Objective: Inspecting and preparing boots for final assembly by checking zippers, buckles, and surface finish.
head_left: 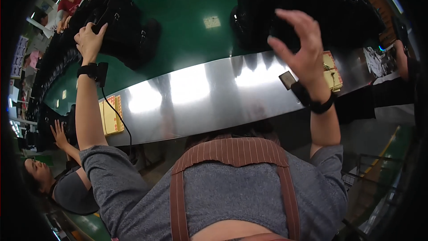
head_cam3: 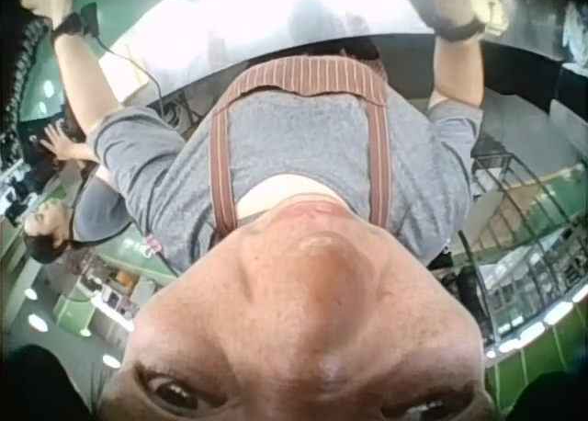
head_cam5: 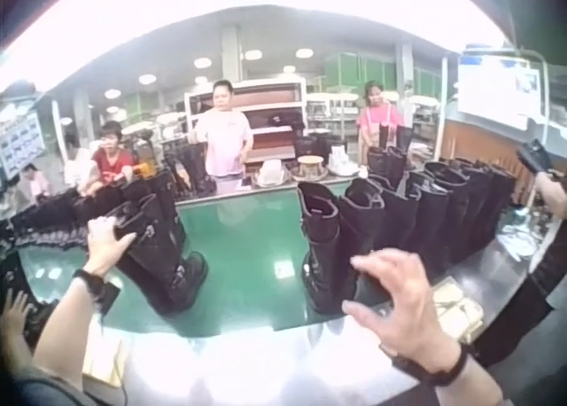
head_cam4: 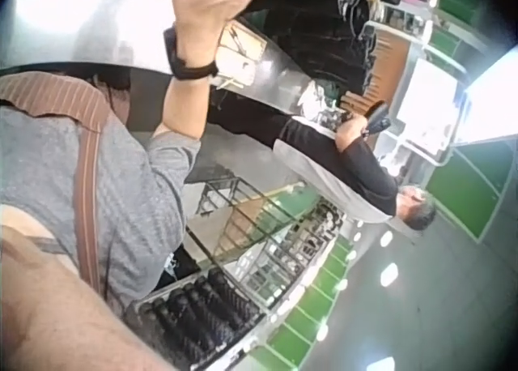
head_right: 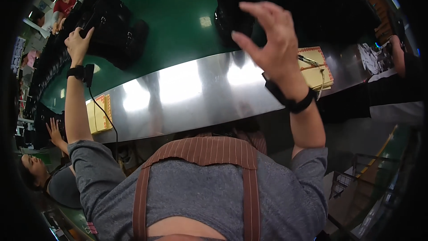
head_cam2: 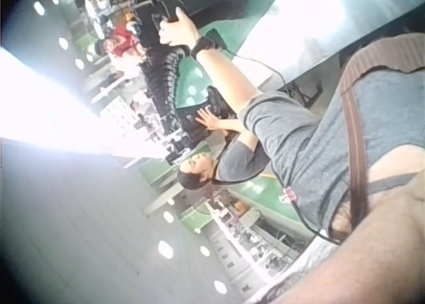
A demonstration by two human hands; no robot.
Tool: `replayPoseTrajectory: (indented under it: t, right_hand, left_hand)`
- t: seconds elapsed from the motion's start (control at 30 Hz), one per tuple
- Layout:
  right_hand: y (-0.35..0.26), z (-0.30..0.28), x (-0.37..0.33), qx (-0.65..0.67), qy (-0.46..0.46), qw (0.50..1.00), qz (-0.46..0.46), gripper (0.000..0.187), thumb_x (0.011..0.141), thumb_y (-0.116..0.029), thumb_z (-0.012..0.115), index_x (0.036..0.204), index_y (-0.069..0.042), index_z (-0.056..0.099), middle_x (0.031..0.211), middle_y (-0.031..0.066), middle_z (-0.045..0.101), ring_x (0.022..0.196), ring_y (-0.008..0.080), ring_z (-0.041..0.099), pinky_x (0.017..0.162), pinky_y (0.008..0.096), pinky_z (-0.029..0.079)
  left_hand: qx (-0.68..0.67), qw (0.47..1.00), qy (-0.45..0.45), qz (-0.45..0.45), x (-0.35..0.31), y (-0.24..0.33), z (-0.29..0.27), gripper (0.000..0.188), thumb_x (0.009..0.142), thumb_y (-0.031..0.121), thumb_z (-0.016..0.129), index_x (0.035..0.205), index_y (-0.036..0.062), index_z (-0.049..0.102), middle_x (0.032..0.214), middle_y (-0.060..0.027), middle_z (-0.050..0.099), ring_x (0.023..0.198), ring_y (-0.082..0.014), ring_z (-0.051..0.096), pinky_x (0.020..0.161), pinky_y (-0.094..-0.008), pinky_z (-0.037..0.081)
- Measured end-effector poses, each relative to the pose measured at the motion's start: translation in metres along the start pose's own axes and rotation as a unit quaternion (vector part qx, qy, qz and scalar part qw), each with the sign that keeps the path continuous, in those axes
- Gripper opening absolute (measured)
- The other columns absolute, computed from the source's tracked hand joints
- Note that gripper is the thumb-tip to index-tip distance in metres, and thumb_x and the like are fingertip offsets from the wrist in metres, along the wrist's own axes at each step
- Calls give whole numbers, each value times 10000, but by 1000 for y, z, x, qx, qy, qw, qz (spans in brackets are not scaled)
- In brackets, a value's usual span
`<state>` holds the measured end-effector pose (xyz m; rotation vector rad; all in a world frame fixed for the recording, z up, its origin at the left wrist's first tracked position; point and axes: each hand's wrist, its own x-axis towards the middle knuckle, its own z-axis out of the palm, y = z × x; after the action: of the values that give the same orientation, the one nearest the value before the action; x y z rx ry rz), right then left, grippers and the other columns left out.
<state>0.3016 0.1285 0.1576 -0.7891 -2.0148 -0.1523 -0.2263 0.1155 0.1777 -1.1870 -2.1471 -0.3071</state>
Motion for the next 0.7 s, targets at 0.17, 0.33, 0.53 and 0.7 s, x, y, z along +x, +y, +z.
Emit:
replayPoseTrajectory:
  t: [0.17, 0.33, 0.53, 0.7]
  right_hand:
    - [13, 21, 104, -124, -60, 990, 4, 617, 769, -441, 740, 1218, -48, 584, 1090, 229, 648, 1017, 342, 629, 925, 388, 476]
    - [67, 19, 146, 47, -384, 921, 54, 580, 849, -437, 665, 1291, -88, 524, 1220, 198, 604, 1135, 327, 577, 964, 366, 442]
    - [37, 57, 141, -13, -316, 949, 11, 452, 807, -331, 725, 1132, -33, 625, 983, 221, 670, 935, 359, 649, 818, 406, 507]
    - [-8, 33, 126, 19, -121, 990, -74, 335, 747, -240, 749, 930, 17, 636, 818, 207, 655, 802, 373, 653, 725, 402, 516]
  left_hand:
    - [-18, 982, 183, 39, -31, 19, -22, 486, 810, 478, 688, 1144, 132, 620, 1226, -132, 554, 1236, -328, 427, 1026, -471, 345]
    - [-386, 907, 48, 160, -93, 102, -77, 256, 809, 241, 743, 972, 66, 654, 1027, -95, 621, 1006, -268, 551, 870, -355, 432]
    - [-558, 809, -126, 139, -168, 155, -70, 279, 797, 196, 749, 982, 13, 648, 997, -119, 639, 969, -257, 614, 861, -341, 474]
    - [-555, 804, -161, 140, -187, 194, -76, 888, 688, 342, 854, 1370, 15, 389, 1385, -230, 383, 1281, -360, 418, 1053, -410, 374]
